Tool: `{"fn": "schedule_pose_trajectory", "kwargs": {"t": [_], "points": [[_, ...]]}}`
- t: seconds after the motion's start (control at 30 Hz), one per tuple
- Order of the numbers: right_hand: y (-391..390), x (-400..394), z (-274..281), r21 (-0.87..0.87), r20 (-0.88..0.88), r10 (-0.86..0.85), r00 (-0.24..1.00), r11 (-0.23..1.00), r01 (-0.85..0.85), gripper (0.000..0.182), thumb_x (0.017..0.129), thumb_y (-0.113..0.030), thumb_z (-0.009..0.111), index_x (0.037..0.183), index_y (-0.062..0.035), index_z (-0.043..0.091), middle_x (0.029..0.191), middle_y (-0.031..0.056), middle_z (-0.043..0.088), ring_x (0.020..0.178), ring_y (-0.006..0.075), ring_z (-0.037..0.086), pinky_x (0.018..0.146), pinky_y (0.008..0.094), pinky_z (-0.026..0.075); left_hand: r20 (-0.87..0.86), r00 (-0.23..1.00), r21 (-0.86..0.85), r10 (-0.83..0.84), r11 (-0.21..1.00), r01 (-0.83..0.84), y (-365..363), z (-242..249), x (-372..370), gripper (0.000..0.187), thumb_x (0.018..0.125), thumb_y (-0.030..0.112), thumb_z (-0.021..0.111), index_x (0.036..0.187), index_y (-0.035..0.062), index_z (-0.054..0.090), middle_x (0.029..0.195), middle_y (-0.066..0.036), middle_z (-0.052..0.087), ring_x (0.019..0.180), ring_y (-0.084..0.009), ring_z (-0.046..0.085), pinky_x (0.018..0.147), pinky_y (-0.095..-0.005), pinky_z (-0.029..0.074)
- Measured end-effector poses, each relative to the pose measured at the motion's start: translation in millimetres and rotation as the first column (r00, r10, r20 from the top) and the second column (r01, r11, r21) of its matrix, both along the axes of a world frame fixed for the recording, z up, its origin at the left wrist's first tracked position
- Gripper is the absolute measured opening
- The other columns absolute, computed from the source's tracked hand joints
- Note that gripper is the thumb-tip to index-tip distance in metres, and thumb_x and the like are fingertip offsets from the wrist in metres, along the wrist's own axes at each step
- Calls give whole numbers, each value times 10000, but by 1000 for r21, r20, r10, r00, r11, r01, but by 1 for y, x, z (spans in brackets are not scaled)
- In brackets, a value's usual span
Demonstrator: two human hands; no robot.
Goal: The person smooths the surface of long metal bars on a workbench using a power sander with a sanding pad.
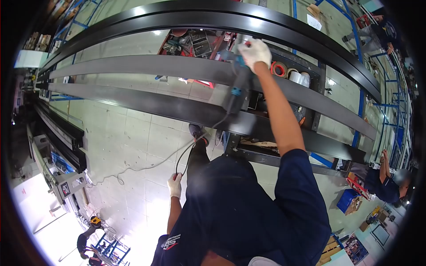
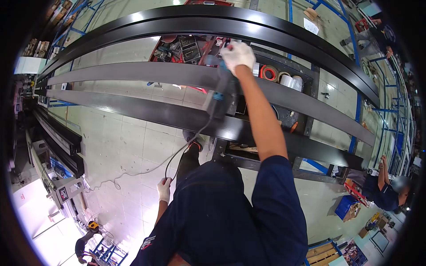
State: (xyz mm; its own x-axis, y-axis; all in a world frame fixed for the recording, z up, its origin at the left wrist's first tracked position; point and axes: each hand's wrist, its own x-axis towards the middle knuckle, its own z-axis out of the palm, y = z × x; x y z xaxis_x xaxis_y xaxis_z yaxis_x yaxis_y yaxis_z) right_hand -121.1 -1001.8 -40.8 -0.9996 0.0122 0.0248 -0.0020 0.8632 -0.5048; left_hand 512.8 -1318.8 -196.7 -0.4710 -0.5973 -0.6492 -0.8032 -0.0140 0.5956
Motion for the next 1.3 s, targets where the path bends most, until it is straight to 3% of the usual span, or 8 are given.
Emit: {"fn": "schedule_pose_trajectory", "kwargs": {"t": [0.33, 0.43, 0.6, 0.97, 1.03, 1.1, 1.13, 1.3], "points": [[273, 38, 1, 41, 61, -432, 900, 902, 431, 479, 933, -530, 705, 1146, -133, 866, 1101, 183, 844, 1081, 395, 806, 967, 467, 611, -63, 966, -76, -250, 967, 245, -10, 16, -77, 351, 1017, 281, 822, 1142, -47, 838, 864, -52, 775, 805, -106, 659, 755, -322, 540], [319, 50, 3, -45, 103, -555, 826, 827, 561, 435, 933, -496, 722, 1077, -114, 870, 900, 170, 829, 877, 338, 823, 838, 441, 627, -77, 929, -69, -363, 931, 358, 1, 20, -79, 379, 993, 279, 843, 1171, -54, 833, 933, -94, 818, 859, -146, 729, 818, -330, 579], [347, 59, -2, -75, 127, -620, 774, 772, 631, 393, 923, -449, 764, 1073, -104, 876, 871, 139, 827, 812, 270, 809, 751, 410, 625, -16, 913, 18, -408, 913, 408, 25, 18, -82, 426, 970, 301, 860, 1215, -47, 835, 1022, -147, 848, 941, -211, 789, 886, -349, 607], [190, 21, -2, -57, 39, -390, 920, 918, 392, 438, 910, -494, 737, 1074, -112, 873, 996, 188, 838, 999, 404, 808, 926, 477, 612, -48, 984, 29, -172, 984, 174, -17, -18, -48, 384, 1004, 249, 847, 1215, -71, 825, 1017, -80, 829, 934, -139, 731, 870, -319, 583], [149, 5, -22, 53, -183, -277, 943, 955, 291, 434, 939, -491, 752, 1057, -87, 861, 876, 157, 817, 812, 313, 807, 812, 441, 614, -64, 993, 55, -95, 994, 99, -21, -20, -47, 369, 1010, 241, 843, 1206, -71, 826, 1004, -63, 819, 923, -131, 718, 858, -310, 574], [96, -9, -24, 31, -79, -274, 958, 960, 277, 431, 918, -503, 744, 1058, -116, 870, 911, 166, 825, 886, 355, 816, 858, 447, 616, -49, 997, 63, -65, 996, 68, -21, -21, -44, 346, 1022, 232, 837, 1200, -64, 828, 986, -43, 800, 907, -117, 700, 842, -295, 562], [64, -8, -6, 2, 29, -246, 969, 969, 246, 430, 899, -476, 677, 1079, -140, 876, 1147, 223, 828, 1153, 431, 778, 1025, 507, 606, -33, 998, 64, -52, 996, 54, -17, -16, -44, 340, 1025, 231, 837, 1198, -62, 829, 984, -39, 796, 906, -114, 698, 840, -292, 560], [-74, -15, 9, -7, 38, -105, 994, 994, 105, 406, 928, -459, 655, 1092, -158, 873, 1168, 178, 827, 1152, 407, 775, 1046, 502, 616, -48, 997, 108, 52, 993, -47, -2, -22, -21, 304, 1040, 217, 836, 1177, -54, 833, 978, -18, 784, 905, -102, 686, 843, -284, 553]]}}
